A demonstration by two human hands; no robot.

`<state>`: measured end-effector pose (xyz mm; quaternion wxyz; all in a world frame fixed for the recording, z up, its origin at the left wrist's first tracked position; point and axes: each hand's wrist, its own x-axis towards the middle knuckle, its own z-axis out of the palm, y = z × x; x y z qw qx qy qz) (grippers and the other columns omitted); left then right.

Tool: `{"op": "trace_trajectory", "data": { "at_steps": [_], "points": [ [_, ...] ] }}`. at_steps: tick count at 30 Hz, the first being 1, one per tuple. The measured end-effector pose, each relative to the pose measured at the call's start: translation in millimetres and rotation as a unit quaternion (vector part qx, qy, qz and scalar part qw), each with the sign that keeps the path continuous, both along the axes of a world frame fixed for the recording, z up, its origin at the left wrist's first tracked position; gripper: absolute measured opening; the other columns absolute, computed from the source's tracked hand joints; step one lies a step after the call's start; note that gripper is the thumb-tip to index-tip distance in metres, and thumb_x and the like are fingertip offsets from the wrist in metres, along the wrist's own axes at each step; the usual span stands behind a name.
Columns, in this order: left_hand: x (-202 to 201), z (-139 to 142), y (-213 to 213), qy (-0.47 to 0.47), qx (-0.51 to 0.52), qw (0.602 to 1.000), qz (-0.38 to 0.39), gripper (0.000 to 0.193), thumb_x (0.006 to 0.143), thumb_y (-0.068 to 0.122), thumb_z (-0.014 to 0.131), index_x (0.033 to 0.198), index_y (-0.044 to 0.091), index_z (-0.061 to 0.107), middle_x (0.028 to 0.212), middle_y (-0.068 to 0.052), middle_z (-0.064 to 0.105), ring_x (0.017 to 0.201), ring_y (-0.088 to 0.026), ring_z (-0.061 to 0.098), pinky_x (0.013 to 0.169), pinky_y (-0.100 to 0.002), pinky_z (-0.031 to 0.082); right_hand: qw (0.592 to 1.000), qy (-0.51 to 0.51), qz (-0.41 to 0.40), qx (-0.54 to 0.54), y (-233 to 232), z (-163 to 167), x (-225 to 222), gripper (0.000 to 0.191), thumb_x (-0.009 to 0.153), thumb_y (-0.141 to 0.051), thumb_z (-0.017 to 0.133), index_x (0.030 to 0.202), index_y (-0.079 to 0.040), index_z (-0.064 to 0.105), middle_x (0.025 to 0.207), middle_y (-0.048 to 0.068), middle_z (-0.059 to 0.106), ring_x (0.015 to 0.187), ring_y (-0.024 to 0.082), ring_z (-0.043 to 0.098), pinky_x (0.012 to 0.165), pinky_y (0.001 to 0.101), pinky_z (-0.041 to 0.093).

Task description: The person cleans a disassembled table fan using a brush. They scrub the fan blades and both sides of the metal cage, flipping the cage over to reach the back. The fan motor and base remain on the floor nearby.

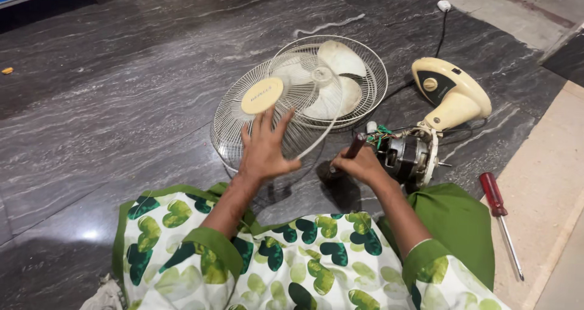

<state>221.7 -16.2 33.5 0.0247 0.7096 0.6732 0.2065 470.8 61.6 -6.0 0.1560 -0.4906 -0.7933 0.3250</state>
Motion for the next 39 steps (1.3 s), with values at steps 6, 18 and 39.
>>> {"op": "trace_trajectory", "data": {
  "at_steps": [6, 18, 39],
  "points": [
    [-33.7, 65.4, 29.2, -0.214, 0.145, 0.966, 0.026, 0.102, 0.066, 0.046, 0.076, 0.158, 0.022, 0.038, 0.155, -0.023, 0.052, 0.142, -0.042, 0.048, 0.112, -0.067, 0.041, 0.994, -0.044, -0.055, -0.085, -3.9, 15.7, -10.6, 0.034, 0.083, -0.036, 0.066, 0.094, -0.006, 0.079, 0.083, 0.013, 0.075, 0.076, 0.027, 0.070, 0.070, 0.0408, 0.053],
    [-128.7, 54.0, -46.8, -0.733, 0.074, 0.619, 0.273, 0.091, 0.077, 0.058, 0.055, 0.155, 0.016, 0.033, 0.133, -0.026, 0.059, 0.107, -0.040, 0.066, 0.077, -0.062, 0.058, 0.991, -0.048, -0.074, -0.097, 4.3, 24.3, -24.6, 0.031, 0.077, -0.033, 0.071, 0.087, -0.005, 0.080, 0.078, 0.010, 0.075, 0.072, 0.022, 0.070, 0.066, 0.0360, 0.052],
    [-66.7, -23.6, -29.7, -0.364, -0.294, 0.839, 0.278, 0.053, 0.082, 0.015, 0.071, 0.124, -0.009, 0.049, 0.079, -0.022, 0.073, 0.053, -0.030, 0.070, 0.046, -0.042, 0.058, 0.978, 0.034, -0.204, 0.005, 14.0, 97.5, 33.2, 0.042, 0.086, -0.047, 0.074, 0.095, -0.006, 0.079, 0.086, 0.016, 0.077, 0.074, 0.025, 0.076, 0.063, 0.0391, 0.061]
  ]
}}
